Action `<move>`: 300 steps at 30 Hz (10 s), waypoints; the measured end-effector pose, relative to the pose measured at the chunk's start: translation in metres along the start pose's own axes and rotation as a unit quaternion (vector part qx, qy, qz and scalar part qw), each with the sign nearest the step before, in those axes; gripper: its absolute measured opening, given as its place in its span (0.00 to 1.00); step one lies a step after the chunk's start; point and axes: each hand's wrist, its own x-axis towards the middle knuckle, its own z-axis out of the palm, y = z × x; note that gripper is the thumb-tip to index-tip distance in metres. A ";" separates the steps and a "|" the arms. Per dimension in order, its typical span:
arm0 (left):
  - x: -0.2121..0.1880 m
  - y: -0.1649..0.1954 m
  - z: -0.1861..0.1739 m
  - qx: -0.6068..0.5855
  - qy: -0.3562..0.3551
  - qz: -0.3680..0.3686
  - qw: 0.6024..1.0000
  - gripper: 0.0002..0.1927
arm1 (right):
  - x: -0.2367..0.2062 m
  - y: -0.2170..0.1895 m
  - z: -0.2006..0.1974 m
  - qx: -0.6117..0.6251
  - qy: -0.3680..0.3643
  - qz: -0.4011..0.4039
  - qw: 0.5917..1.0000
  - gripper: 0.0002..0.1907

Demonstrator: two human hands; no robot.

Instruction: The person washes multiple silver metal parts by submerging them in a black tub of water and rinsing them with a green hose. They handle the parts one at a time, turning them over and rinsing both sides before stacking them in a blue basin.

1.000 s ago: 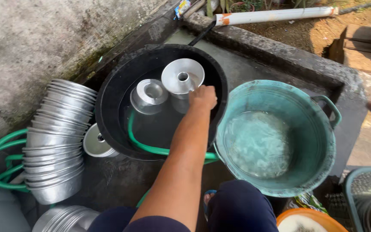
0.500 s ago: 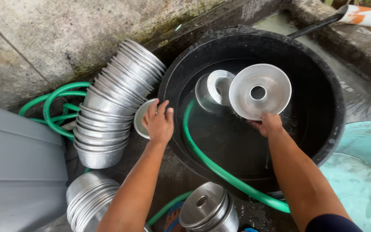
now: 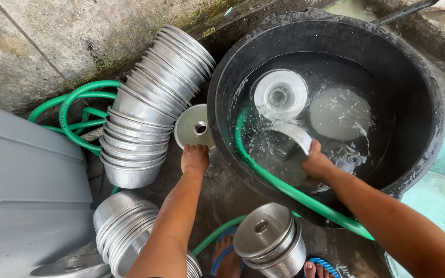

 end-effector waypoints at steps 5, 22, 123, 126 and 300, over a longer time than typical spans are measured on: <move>0.001 0.002 0.005 -0.024 0.075 0.064 0.995 0.14 | 0.008 0.015 -0.025 0.330 -0.087 0.004 0.940 0.27; -0.120 0.057 -0.070 -0.187 -0.065 0.151 0.968 0.13 | -0.136 -0.096 0.050 0.577 -0.207 -0.200 0.764 0.32; -0.027 0.153 -0.235 -0.709 0.111 0.076 0.692 0.17 | -0.155 -0.097 -0.071 -0.123 0.277 -0.341 0.890 0.67; -0.030 0.151 -0.268 -0.572 0.201 0.046 0.794 0.19 | -0.187 -0.122 -0.085 -0.114 0.308 -0.304 0.894 0.70; -0.086 0.048 -0.282 -0.588 0.178 -0.075 0.785 0.21 | -0.151 -0.062 -0.061 0.574 0.129 -0.476 0.654 0.34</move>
